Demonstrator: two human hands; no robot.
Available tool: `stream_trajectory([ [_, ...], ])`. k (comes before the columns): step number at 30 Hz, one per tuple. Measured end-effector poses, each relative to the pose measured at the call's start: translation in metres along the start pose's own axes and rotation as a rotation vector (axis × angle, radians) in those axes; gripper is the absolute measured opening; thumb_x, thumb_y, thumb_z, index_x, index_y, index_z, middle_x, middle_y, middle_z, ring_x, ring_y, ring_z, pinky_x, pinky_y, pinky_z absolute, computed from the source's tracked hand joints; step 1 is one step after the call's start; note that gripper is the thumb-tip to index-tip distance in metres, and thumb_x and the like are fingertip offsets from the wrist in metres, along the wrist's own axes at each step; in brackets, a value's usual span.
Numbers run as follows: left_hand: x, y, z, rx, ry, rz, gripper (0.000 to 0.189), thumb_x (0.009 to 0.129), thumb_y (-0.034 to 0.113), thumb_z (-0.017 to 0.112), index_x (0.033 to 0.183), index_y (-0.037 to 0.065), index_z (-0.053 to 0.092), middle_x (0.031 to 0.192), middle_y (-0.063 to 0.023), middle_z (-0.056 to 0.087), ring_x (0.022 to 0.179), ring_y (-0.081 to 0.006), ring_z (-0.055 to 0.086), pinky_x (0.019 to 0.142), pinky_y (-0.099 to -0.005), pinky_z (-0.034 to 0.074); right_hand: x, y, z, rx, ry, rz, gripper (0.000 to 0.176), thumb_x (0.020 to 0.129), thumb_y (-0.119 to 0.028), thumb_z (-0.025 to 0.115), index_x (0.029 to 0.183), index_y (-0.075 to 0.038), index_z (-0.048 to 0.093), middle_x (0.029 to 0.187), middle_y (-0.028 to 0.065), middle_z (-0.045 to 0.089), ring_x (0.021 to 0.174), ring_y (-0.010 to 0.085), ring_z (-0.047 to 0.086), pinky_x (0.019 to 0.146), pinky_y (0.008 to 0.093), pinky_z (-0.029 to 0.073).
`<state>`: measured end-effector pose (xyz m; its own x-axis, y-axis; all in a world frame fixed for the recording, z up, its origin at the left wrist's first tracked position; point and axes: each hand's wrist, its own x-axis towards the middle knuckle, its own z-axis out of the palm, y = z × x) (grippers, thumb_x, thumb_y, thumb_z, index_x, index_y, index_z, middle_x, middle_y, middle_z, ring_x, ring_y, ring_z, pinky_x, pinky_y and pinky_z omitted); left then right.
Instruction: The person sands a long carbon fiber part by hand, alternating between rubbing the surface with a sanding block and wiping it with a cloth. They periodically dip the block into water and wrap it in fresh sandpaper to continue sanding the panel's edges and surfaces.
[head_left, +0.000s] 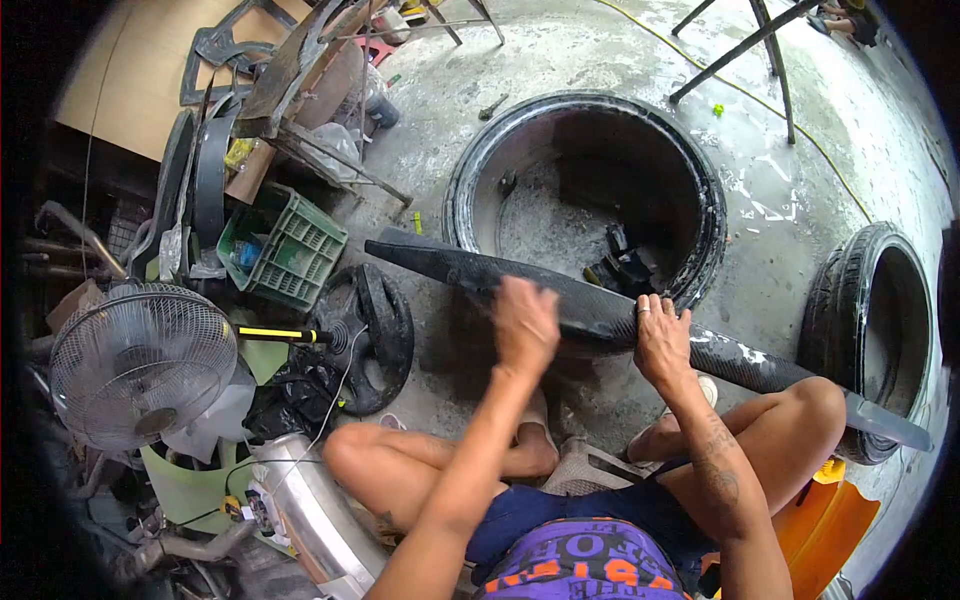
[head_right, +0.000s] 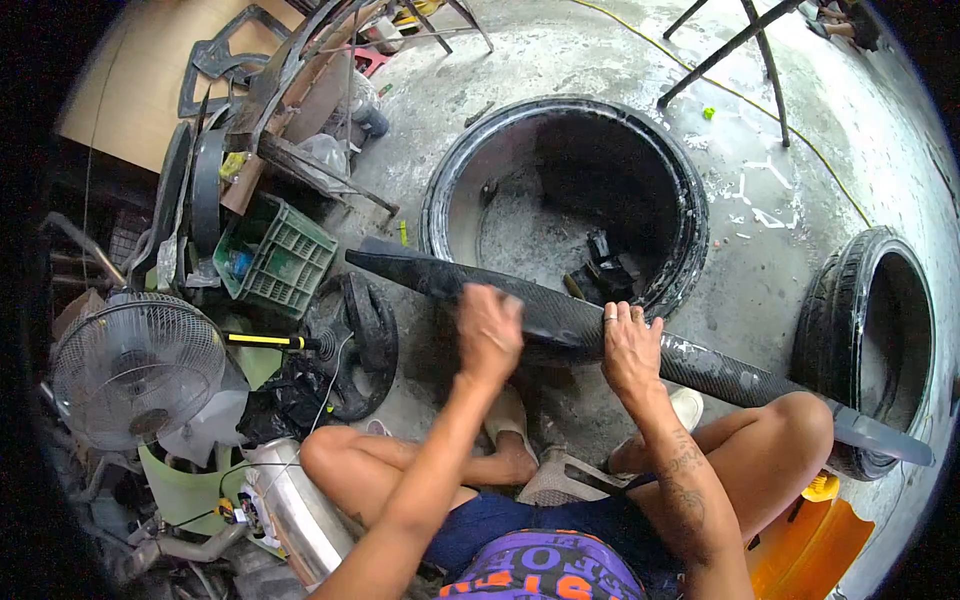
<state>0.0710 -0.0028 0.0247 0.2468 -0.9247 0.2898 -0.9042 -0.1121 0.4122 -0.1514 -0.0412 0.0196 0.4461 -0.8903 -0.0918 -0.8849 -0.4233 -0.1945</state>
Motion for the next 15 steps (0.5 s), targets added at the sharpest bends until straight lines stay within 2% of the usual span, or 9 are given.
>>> stream_trajectory([
  [2,0.026,-0.061,-0.011,0.08,0.14,-0.2,0.027,0.097,0.022,0.057,0.098,-0.003,0.048,0.102,-0.022,0.051,0.089,-0.0386,0.053,0.08,-0.0498,0.044,0.0,-0.001,0.001,0.01,-0.007,0.012,0.046,0.082,-0.006,0.061,0.128,-0.002,0.053,0.116,0.0119,0.058,0.115,0.0327,0.058,0.093,0.0556,0.043],
  [3,0.029,-0.07,-0.012,0.11,0.276,-0.15,0.026,0.094,0.022,0.058,0.094,-0.002,0.05,0.093,-0.0226,0.051,0.088,-0.0411,0.054,0.078,-0.051,0.043,-0.001,-0.001,0.003,0.014,-0.006,0.014,0.046,0.082,-0.006,0.061,0.128,-0.002,0.053,0.116,0.0119,0.058,0.115,0.0327,0.058,0.093,0.0556,0.043],
  [5,0.022,-0.024,-0.011,0.014,0.094,-0.322,0.026,0.094,0.023,0.058,0.091,-0.002,0.052,0.09,-0.0233,0.053,0.089,-0.0413,0.055,0.079,-0.0519,0.043,-0.002,-0.002,0.007,-0.027,0.044,0.015,0.046,0.082,-0.006,0.062,0.127,-0.003,0.053,0.117,0.0115,0.058,0.118,0.0321,0.057,0.094,0.056,0.042],
  [7,-0.005,0.046,-0.003,0.035,-0.07,-0.077,0.026,0.092,0.019,0.062,0.098,-0.004,0.051,0.095,-0.0237,0.052,0.091,-0.0439,0.055,0.081,-0.052,0.044,-0.002,0.001,0.015,-0.027,0.045,0.017,0.046,0.082,-0.007,0.062,0.127,-0.004,0.054,0.118,0.011,0.058,0.119,0.0309,0.056,0.096,0.0559,0.041],
  [8,-0.02,0.053,0.014,0.014,0.033,0.015,0.027,0.092,0.02,0.064,0.099,-0.004,0.054,0.098,-0.023,0.053,0.095,-0.042,0.055,0.083,-0.0512,0.045,-0.002,0.0,0.01,-0.009,0.024,0.026,0.046,0.082,-0.007,0.062,0.128,-0.004,0.054,0.118,0.011,0.058,0.119,0.0306,0.056,0.096,0.0558,0.041],
  [10,-0.011,0.025,0.007,-0.006,0.009,0.023,0.029,0.092,0.022,0.064,0.104,-0.003,0.055,0.1,-0.0225,0.053,0.099,-0.0406,0.055,0.084,-0.0508,0.046,-0.003,-0.001,0.003,-0.017,0.022,0.022,0.045,0.082,-0.006,0.06,0.126,-0.003,0.054,0.116,0.0109,0.058,0.119,0.0302,0.056,0.096,0.055,0.04],
  [12,0.015,-0.047,0.001,0.127,-0.006,-0.015,0.029,0.094,0.023,0.062,0.103,-0.003,0.052,0.098,-0.0227,0.052,0.098,-0.042,0.055,0.083,-0.0507,0.045,-0.004,0.0,0.008,-0.013,0.049,0.009,0.043,0.082,-0.006,0.06,0.125,-0.003,0.055,0.115,0.0109,0.058,0.118,0.0302,0.056,0.096,0.055,0.041],
  [13,0.035,-0.061,-0.023,-0.015,0.147,-0.206,0.026,0.096,0.022,0.06,0.099,-0.002,0.05,0.096,-0.0224,0.051,0.093,-0.0422,0.053,0.081,-0.0513,0.043,-0.004,0.001,0.01,-0.014,0.082,0.012,0.042,0.082,-0.006,0.059,0.124,-0.003,0.055,0.115,0.0109,0.058,0.118,0.0302,0.056,0.096,0.0549,0.041],
  [15,0.047,-0.132,-0.023,0.147,0.308,-0.185,0.024,0.096,0.019,0.057,0.098,-0.004,0.048,0.097,-0.0236,0.049,0.092,-0.0427,0.053,0.082,-0.0522,0.042,-0.003,0.001,0.009,-0.012,0.088,0.013,0.04,0.083,-0.006,0.059,0.123,-0.004,0.056,0.114,0.0107,0.058,0.117,0.0296,0.056,0.096,0.0547,0.041],
])
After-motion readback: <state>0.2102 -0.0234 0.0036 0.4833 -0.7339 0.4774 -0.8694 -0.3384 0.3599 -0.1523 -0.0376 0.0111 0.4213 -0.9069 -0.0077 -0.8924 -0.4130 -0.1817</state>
